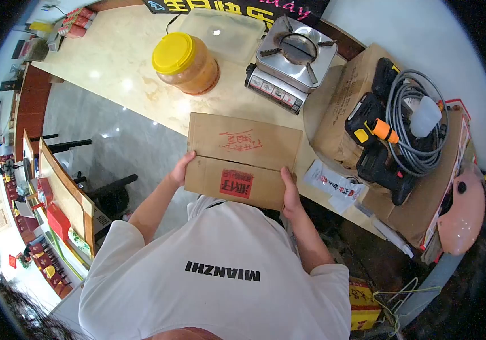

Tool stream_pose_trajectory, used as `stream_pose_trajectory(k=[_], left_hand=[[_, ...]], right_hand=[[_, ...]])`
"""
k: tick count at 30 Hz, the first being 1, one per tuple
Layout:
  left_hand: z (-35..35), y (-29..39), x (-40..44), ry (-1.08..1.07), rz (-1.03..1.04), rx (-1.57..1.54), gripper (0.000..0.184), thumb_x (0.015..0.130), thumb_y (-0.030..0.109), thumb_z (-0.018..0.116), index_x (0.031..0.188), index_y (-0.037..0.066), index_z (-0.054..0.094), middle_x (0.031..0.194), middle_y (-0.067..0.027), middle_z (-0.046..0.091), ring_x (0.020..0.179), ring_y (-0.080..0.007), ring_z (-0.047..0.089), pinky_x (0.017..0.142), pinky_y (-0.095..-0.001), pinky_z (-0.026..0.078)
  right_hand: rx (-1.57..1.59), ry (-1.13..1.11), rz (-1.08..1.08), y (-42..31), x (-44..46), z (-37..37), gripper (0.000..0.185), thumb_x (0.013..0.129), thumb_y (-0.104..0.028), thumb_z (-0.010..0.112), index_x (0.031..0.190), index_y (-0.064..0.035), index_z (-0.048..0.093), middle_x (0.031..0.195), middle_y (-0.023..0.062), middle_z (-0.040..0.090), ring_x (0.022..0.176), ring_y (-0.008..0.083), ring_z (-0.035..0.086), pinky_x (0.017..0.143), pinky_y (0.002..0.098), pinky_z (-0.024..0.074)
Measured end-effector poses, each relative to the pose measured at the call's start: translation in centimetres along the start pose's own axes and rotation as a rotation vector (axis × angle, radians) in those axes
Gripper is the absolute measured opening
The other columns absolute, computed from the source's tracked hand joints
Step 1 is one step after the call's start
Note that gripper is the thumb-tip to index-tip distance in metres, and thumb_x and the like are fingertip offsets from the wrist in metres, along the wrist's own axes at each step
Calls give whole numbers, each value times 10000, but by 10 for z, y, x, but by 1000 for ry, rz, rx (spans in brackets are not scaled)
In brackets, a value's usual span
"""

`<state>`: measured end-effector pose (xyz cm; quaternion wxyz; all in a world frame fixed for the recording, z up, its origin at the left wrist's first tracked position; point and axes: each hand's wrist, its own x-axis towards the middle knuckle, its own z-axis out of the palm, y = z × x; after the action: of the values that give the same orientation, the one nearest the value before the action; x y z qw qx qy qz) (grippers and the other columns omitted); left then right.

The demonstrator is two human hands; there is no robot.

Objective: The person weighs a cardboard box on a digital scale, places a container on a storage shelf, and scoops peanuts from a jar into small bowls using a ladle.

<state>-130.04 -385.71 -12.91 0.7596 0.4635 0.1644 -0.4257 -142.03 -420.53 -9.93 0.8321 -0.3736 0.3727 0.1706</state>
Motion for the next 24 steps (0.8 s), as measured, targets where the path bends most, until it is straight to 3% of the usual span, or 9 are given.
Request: stream_pose_trajectory(k=[4, 8, 11, 13, 14, 16, 17, 19, 24], left_hand=[[10, -3, -16, 16, 107, 17, 881, 915, 510, 631, 1555, 88, 196, 1501, -164, 423, 1345, -316, 481, 1088, -466, 445], [7, -23, -37, 92, 192, -2, 914, 910, 479, 649, 1567, 125, 121, 1549, -158, 319, 1406, -314, 391, 1117, -469, 409], [2, -26, -44, 74, 205, -26, 914, 915, 467, 642, 1573, 148, 95, 1563, -153, 291, 1424, -312, 364, 1141, -468, 378], [9, -20, -51, 68, 200, -56, 914, 917, 461, 638, 1577, 160, 82, 1567, -150, 288, 1430, -311, 355, 1151, -470, 363], [12, -17, -55, 56, 198, -67, 921, 915, 460, 635, 1580, 160, 73, 1568, -150, 285, 1433, -311, 349, 1154, -473, 357], [13, -14, -59, 49, 192, -80, 928, 913, 459, 632, 1582, 161, 63, 1569, -151, 282, 1437, -311, 343, 1156, -476, 352], [11, -13, -58, 46, 169, -84, 937, 903, 461, 636, 1582, 160, 64, 1569, -151, 283, 1437, -313, 344, 1158, -476, 348], [4, -15, -56, 33, 140, -82, 946, 894, 462, 639, 1582, 160, 64, 1568, -152, 284, 1437, -315, 345, 1161, -475, 343], [-9, -9, -53, 81, 233, -73, 959, 870, 451, 647, 1582, 133, 89, 1552, -174, 306, 1413, -329, 376, 1151, -462, 355]], right_hand=[[-145, 78, 43, -8, 3, 3, 750, 957, -557, 585, 1465, -56, 352, 1435, 104, 463, 1306, 228, 475, 1081, 390, 405], [-163, -110, 165, -28, 5, 9, 779, 967, -536, 575, 1505, -51, 288, 1482, 125, 416, 1338, 245, 451, 1092, 402, 400], [-269, -71, 181, -24, 27, 3, 688, 996, -543, 510, 1466, -49, 416, 1419, 127, 536, 1288, 247, 528, 1082, 398, 427], [-574, -38, -221, -24, 30, 9, 638, 1005, -494, 507, 1437, -30, 434, 1374, 142, 559, 1253, 251, 555, 1059, 394, 449], [-586, -43, -214, -24, 34, 5, 638, 1005, -494, 507, 1437, -30, 434, 1374, 142, 559, 1253, 251, 555, 1059, 394, 449], [-357, -163, 33, -24, 40, -3, 753, 973, -429, 587, 1525, -32, 262, 1436, 147, 489, 1299, 268, 507, 1080, 408, 424], [-357, -163, 34, -19, 41, -5, 753, 973, -429, 587, 1525, -32, 262, 1436, 147, 489, 1299, 268, 507, 1080, 408, 424], [-336, -177, -10, -14, 34, 3, 585, 1006, -448, 508, 1404, -24, 448, 1324, 144, 585, 1195, 252, 593, 1017, 394, 480], [-258, -112, -42, 3, 22, 24, 574, 1005, -446, 508, 1387, -19, 476, 1309, 152, 600, 1192, 262, 598, 1011, 403, 488]])
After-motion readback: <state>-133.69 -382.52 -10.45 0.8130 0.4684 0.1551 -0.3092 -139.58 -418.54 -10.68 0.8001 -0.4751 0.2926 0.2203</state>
